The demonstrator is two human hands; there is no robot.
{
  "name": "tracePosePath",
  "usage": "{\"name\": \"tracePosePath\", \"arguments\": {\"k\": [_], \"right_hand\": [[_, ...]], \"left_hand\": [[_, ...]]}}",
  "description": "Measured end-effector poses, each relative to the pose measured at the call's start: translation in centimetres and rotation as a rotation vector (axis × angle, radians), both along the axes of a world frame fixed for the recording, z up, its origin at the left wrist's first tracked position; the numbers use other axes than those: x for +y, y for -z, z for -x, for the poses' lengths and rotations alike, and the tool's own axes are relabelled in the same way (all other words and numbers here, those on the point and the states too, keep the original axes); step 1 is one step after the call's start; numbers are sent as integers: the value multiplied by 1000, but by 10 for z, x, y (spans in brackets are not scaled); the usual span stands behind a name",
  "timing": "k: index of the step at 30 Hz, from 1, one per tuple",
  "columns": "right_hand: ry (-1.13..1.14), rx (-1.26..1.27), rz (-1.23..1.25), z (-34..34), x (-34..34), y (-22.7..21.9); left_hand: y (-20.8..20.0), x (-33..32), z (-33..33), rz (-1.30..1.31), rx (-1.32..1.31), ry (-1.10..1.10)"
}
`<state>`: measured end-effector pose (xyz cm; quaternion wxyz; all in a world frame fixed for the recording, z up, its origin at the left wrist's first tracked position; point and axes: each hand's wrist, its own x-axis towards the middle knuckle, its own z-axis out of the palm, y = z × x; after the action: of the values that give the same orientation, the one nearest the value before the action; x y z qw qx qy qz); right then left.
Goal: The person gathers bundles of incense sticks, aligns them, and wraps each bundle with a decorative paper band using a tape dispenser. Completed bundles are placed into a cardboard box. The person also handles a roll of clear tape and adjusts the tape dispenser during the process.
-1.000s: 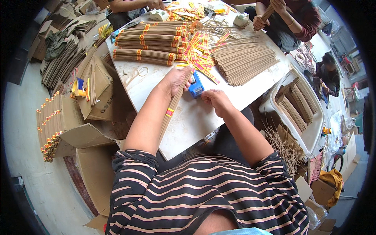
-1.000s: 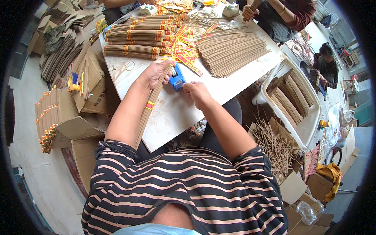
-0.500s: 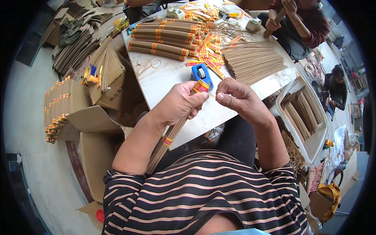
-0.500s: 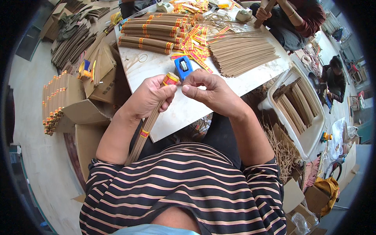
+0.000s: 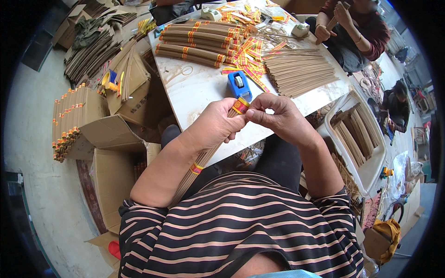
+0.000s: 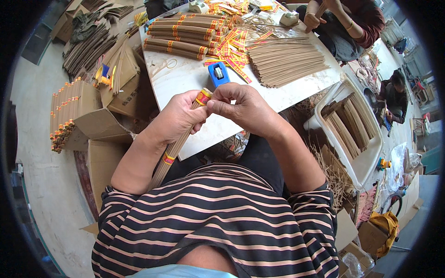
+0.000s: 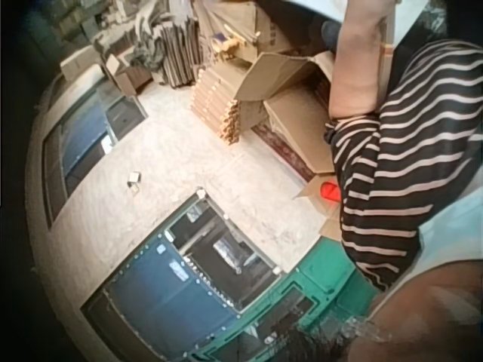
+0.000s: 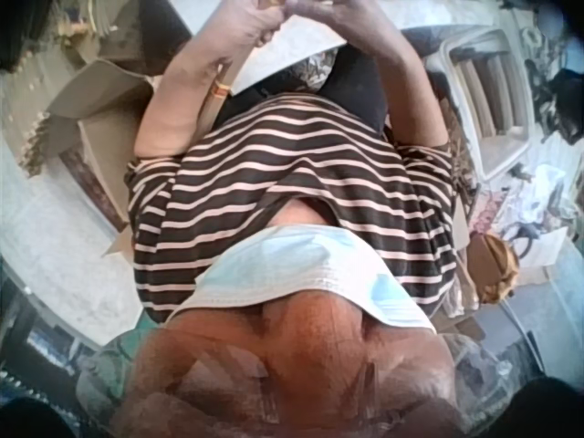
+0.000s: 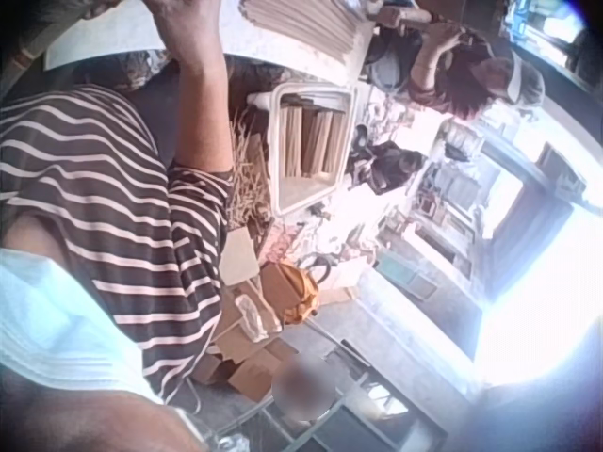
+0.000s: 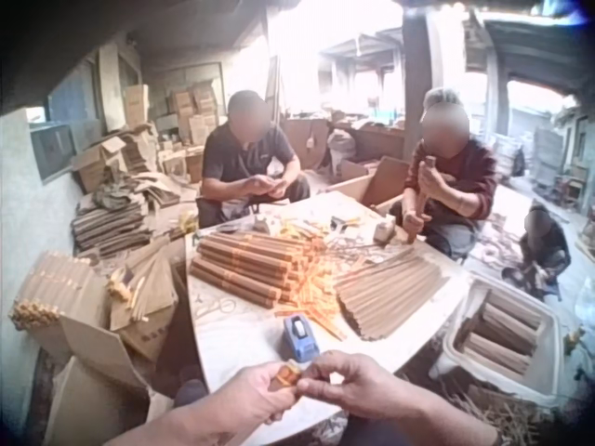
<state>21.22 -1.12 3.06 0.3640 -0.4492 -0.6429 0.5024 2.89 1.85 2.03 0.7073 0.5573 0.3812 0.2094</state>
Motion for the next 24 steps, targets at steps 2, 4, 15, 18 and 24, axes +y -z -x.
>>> {"name": "tracePosePath", "arguments": {"k": [2,4,15,18,24], "right_hand": [[8,-20,3,1,0,-1],[27,-39,-10,1,-1,1],[181,-127,64,9,-3,-2],[190,-199,57,7,-2,1],[143,-206,62,4,-5,-4]], "left_hand": [[0,-1,0,-11,2,1],[-2,-2,-1,-13,14,4],[-6,-9,-4,-139,148,-32],[-3,-11,-2,-143,144,-42],[-12,-18,2,1,41,4]]}}
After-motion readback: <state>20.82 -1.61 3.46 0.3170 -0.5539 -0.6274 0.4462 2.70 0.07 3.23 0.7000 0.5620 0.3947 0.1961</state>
